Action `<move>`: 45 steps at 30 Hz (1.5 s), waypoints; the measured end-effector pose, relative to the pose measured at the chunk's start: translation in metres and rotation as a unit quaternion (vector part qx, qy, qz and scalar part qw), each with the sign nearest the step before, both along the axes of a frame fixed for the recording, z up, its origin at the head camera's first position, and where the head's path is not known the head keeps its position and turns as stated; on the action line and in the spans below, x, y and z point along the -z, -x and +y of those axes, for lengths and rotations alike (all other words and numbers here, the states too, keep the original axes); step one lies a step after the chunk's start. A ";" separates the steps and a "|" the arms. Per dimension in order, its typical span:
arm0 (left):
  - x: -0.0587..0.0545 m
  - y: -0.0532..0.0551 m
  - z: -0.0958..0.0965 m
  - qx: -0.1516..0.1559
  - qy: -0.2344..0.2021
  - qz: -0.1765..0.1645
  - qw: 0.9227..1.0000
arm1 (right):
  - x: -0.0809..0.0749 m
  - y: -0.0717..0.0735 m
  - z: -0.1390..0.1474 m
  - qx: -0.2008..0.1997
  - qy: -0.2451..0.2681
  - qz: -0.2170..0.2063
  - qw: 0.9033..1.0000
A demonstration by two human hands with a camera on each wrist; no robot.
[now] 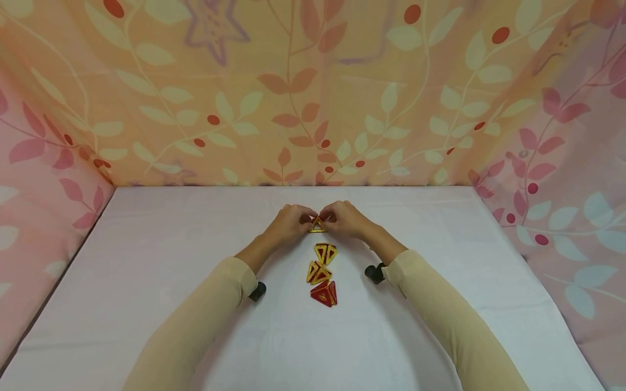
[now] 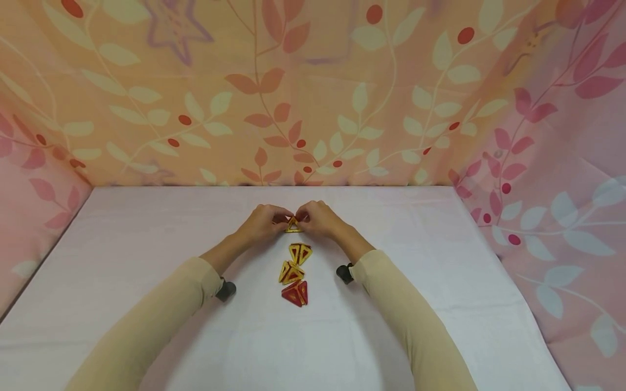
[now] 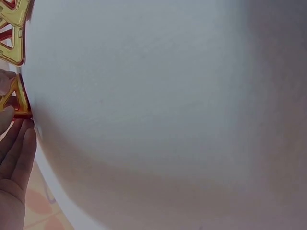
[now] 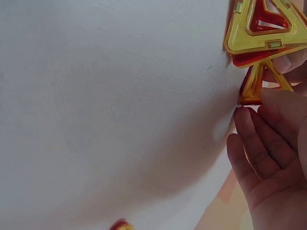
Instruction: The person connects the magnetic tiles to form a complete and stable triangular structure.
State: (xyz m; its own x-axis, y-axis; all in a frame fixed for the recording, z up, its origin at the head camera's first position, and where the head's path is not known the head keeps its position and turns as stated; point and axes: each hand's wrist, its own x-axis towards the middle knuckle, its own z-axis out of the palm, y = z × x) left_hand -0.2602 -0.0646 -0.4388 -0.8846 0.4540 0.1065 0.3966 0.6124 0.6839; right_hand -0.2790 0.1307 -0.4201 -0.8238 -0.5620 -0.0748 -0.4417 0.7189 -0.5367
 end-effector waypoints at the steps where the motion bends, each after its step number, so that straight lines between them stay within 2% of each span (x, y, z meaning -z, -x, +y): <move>1: 0.000 0.000 0.000 0.000 -0.001 0.000 1.000 | 0.000 0.000 0.000 -0.001 0.000 0.002 1.000; 18: -0.002 -0.002 0.001 0.005 -0.005 0.004 1.000 | 0.003 0.001 0.004 -0.009 0.003 0.022 1.000; 34: -0.004 -0.003 0.001 0.002 0.003 0.020 1.000 | 0.006 0.001 0.009 0.035 -0.012 0.033 0.999; 38: -0.004 -0.003 0.003 -0.004 0.007 0.014 1.000 | 0.007 0.002 0.011 0.027 -0.007 0.033 0.999; 45: -0.002 -0.003 0.005 0.008 0.021 -0.010 1.000 | 0.004 -0.001 0.024 0.010 -0.003 0.020 1.000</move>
State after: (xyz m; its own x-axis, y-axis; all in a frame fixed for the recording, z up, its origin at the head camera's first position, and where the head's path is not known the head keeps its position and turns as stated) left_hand -0.2572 -0.0601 -0.4368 -0.8786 0.4726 0.0686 0.3930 0.6340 0.6660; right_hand -0.2785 0.1547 -0.4245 -0.8369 -0.5455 -0.0451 -0.4486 0.7307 -0.5146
